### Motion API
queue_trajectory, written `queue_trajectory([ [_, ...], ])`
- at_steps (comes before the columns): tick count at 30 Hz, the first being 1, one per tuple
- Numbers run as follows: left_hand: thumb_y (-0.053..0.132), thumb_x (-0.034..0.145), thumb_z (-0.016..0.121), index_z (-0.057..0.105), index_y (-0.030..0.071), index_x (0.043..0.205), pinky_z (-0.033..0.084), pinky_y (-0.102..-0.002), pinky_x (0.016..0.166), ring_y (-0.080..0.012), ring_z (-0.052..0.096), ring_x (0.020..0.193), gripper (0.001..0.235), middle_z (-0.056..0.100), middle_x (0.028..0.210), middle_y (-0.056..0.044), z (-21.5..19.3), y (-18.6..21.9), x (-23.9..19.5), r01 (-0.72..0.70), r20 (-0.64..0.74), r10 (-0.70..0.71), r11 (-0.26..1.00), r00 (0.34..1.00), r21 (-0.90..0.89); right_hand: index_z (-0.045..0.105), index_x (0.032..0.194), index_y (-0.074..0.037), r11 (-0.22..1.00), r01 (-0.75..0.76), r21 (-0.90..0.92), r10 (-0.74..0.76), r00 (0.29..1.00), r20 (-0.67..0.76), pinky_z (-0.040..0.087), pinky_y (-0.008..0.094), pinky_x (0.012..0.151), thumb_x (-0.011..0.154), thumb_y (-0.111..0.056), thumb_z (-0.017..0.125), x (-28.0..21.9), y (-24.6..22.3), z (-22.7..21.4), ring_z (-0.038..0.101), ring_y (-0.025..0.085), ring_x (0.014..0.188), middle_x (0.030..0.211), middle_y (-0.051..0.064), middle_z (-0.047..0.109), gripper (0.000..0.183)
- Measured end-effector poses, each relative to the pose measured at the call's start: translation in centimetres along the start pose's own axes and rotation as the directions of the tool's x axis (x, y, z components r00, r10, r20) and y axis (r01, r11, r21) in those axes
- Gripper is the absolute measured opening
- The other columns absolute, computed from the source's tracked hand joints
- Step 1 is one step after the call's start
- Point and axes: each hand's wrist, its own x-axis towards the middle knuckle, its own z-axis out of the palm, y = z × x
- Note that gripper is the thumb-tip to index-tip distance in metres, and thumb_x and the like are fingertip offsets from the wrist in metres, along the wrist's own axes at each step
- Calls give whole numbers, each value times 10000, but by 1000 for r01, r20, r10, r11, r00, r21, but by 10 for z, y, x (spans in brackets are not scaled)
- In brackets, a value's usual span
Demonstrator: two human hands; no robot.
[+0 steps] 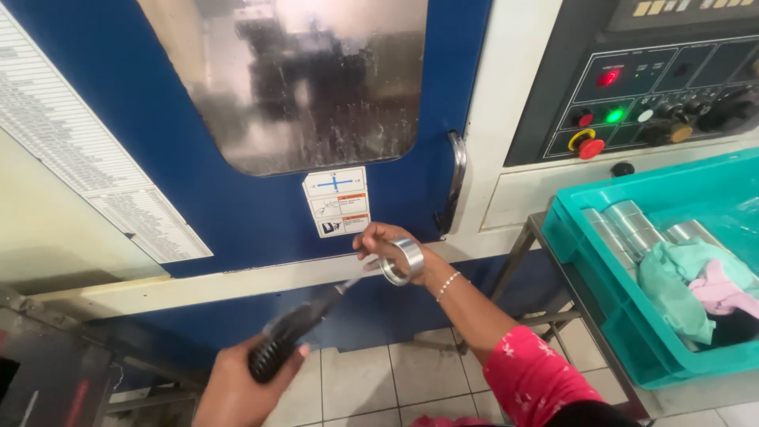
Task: Cleaning metal parts with an air gun and measuring them using a digital gauge at a CNC machine station.
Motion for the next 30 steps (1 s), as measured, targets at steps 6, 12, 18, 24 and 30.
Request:
queue_trajectory([
  [6,503,725,873,808,103,1002,552,-342,580,-224,678,520,491,660,537,-139,-1,-6,2,-57,65,57,998,996,4,619,991,-118,994,17,106,0,988,-152,546,330,782,950,-353,708,18,11,10,611,149,927,1062,33,642,255],
  [12,486,746,861,803,80,1036,585,-327,629,-183,786,575,503,721,575,-109,-10,-20,4,112,2,-112,990,994,-88,589,884,-108,985,95,143,-23,899,-438,524,298,686,976,-238,737,37,18,35,585,151,734,858,48,612,218],
  [18,448,770,884,814,28,962,522,-352,543,-201,651,482,467,640,519,-135,-19,-33,-5,305,99,-293,940,951,-151,631,881,-91,812,468,-349,-563,785,-257,532,272,675,992,-174,658,34,11,46,650,116,740,807,31,612,141],
  [24,412,756,912,774,-14,912,539,-329,532,-166,664,483,475,692,531,-111,-14,-94,-5,291,-21,-308,919,951,-265,650,807,-67,958,103,268,-28,962,-271,591,317,594,941,-334,667,65,22,47,680,183,635,816,101,706,298],
  [30,421,741,900,821,41,970,521,-321,549,-145,644,504,451,683,522,-98,-40,-46,-22,283,-61,-308,923,949,-262,613,845,-98,972,-27,235,62,987,-146,543,316,566,877,-204,740,81,16,54,630,175,659,838,69,650,169],
])
